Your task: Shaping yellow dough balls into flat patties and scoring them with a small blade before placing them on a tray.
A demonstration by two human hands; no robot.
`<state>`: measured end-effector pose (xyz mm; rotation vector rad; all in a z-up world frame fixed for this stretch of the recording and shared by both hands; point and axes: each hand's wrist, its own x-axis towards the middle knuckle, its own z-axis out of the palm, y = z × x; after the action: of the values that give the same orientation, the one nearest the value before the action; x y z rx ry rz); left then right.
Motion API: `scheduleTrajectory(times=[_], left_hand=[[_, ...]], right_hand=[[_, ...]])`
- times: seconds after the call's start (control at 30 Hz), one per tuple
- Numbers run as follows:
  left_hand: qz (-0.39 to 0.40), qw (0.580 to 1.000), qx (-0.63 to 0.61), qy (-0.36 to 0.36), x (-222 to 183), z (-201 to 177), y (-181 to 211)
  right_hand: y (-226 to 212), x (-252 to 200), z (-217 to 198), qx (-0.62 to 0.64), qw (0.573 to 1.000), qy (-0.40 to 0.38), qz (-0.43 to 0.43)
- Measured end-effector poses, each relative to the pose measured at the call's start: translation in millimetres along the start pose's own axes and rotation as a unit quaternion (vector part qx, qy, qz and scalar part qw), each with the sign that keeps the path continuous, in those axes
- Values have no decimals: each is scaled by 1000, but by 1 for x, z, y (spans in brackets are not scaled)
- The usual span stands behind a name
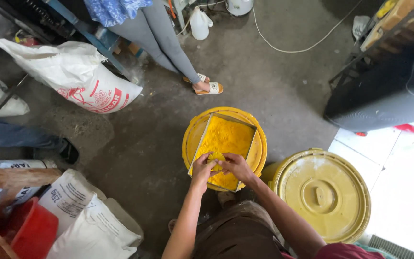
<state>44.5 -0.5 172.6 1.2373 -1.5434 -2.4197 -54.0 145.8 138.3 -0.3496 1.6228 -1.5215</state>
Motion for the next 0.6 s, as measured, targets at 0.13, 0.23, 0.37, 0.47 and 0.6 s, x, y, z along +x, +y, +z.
scheduleTrajectory(times=[0.13, 0.23, 0.37, 0.47, 0.6], left_hand=[[-6, 1000, -14, 21, 0, -6, -14], [32, 999, 6, 21, -7, -13, -19], [60, 996, 41, 59, -15, -27, -32], [76, 992, -7, 97, -26, -46, -44], [132, 970, -157, 128, -45, -77, -55]], right_hand=[[18, 7, -4, -18, 1000, 9, -4], [9, 4, 4, -4, 1000, 4, -10], [-13, -6, 24, -56, 997, -30, -31], [-21, -6, 47, -79, 994, -66, -24], [-36, -5, 90, -46, 986, -160, -14]])
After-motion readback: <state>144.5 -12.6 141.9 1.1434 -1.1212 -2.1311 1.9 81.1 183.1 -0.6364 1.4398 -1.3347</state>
